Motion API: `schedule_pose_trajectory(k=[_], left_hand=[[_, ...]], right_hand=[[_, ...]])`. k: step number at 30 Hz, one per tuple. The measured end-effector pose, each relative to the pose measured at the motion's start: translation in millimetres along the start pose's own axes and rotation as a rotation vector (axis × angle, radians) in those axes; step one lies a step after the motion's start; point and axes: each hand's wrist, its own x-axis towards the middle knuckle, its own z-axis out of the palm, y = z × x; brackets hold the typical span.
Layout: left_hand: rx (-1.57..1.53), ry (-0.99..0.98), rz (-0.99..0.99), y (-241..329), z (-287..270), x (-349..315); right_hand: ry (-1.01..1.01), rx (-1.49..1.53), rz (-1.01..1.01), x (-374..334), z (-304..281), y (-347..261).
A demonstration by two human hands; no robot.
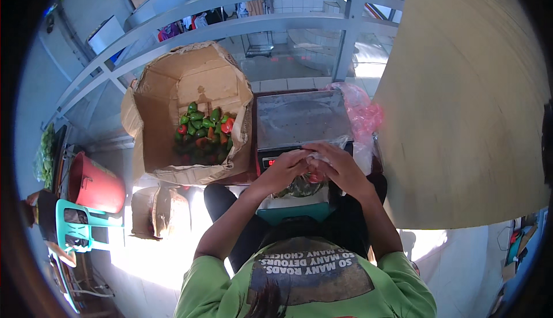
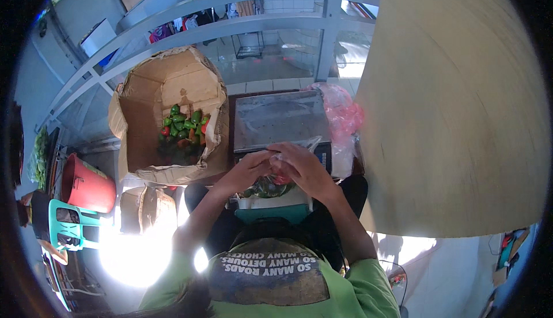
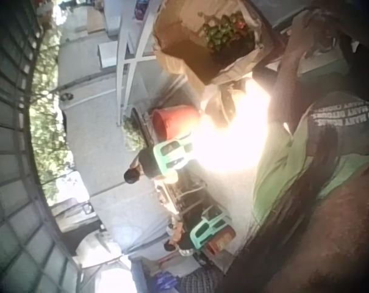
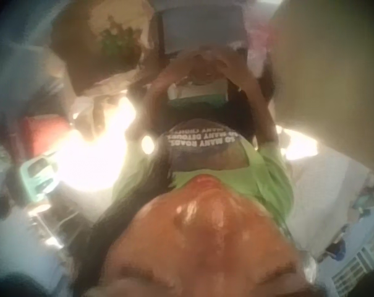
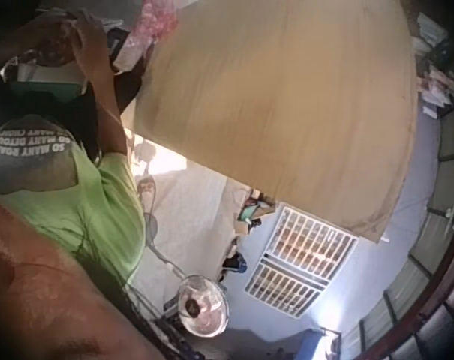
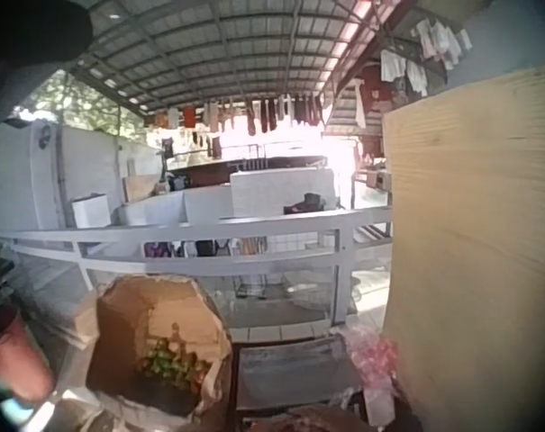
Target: The person picks chili peppers from a cardboard box, places them onto a digital scale to weigh them, and then puts them into a plastic bag which they tie closed.
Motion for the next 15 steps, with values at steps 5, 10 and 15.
schedule_pose_trajectory(k=[5,10,15], left_hand=[[0.142,-0.010,-0.016,-2.7,-8.4,-12.2],[0.839,-0.033,0.215,-10.5,-9.8,-21.1],[1.009,0.059,0.321,-5.2,-12.2,-22.2]], right_hand=[[0.197,-0.153,0.248,-0.9,19.3,-6.9],[0.048,-0.205,0.266,-1.6,19.0,-11.2],[-0.091,-0.224,0.054,-22.8,27.5,13.7]])
